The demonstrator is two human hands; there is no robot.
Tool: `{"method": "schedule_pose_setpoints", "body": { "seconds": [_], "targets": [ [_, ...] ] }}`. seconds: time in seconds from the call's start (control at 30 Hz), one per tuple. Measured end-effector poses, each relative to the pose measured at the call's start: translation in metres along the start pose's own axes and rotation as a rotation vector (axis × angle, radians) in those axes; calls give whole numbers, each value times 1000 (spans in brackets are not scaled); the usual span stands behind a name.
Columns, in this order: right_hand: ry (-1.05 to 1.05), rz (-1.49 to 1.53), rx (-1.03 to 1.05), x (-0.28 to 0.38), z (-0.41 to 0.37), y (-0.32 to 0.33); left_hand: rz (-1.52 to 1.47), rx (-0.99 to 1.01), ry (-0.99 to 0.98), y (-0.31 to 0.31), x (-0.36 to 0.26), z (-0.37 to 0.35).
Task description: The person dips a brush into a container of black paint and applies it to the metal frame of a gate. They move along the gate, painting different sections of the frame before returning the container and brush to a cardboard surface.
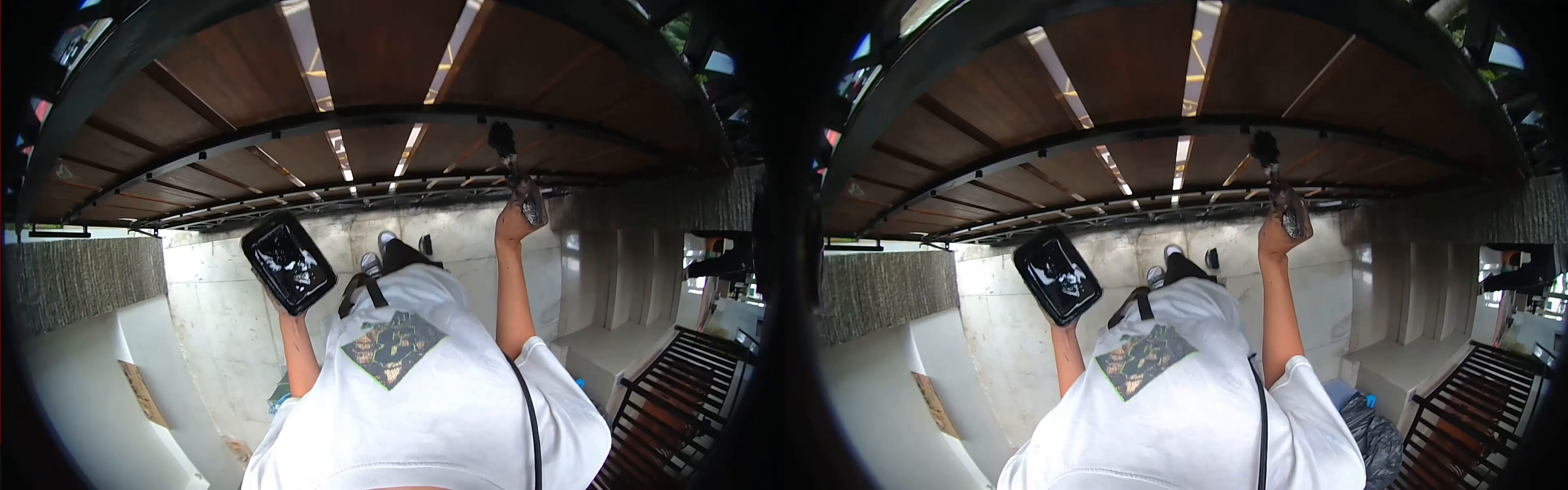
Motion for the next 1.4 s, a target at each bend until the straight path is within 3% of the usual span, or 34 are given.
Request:
{"method": "schedule_pose_setpoints", "body": {
  "seconds": [0.07, 0.13, 0.2, 0.27, 0.3, 0.47, 0.57, 0.7, 0.8, 0.87, 0.93, 1.07, 1.13, 1.2, 1.23, 1.27, 1.37, 1.4],
  "targets": [
    [-11, -9, 5, 0, -15, -4, 77, -7, 34, 8, 3, 8],
    [22, 53, 147, 20, -29, -35, 135, 4, 25, 11, 0, 24],
    [-17, 252, 241, 38, -39, -69, 67, 64, 66, -22, 3, 31],
    [214, 312, 358, 78, -37, -94, 83, 66, 27, -32, -1, 43],
    [129, 339, 463, 84, -34, -108, 92, 63, 10, -36, -3, 48],
    [0, 396, 454, 51, -44, -128, 115, 51, -32, -54, 3, 60],
    [-78, 339, 304, 37, -33, -107, 104, 51, -52, -59, 4, 64],
    [22, 151, 256, 26, -34, -75, 109, 81, -40, -57, 1, 60],
    [-68, 108, 214, 30, -34, -67, 107, 106, -5, -53, -10, 66],
    [-4, 95, 165, 48, -57, -80, 115, 155, 42, -47, -26, 71],
    [-70, 220, 188, 76, -74, -103, 129, 191, 70, -40, -42, 67],
    [-82, 156, 222, 117, -102, -133, 136, 247, 113, -18, -86, 63],
    [179, 212, 212, 154, -118, -136, 144, 254, 127, -4, -106, 57],
    [44, 188, 116, 120, -130, -132, 147, 249, 138, 14, -132, 53],
    [82, 10, 0, 112, -122, -118, 151, 246, 142, 22, -142, 49],
    [-183, 27, -10, 83, -108, -112, 155, 241, 147, 31, -152, 42],
    [-231, 35, -130, 85, -79, -87, 174, 230, 157, 48, -181, 34],
    [-158, -20, -156, 103, -74, -78, 177, 227, 162, 52, -189, 31]
  ]
}}
Point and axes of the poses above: each hand's wrist, its own z-axis towards the middle knuckle, its own y-axis out of the back of the hand, x = y × z, the point moved 10 cm from there along z, towards the middle knuckle, and after that the axes turned 2 degrees about y, right-handed, at the moved point
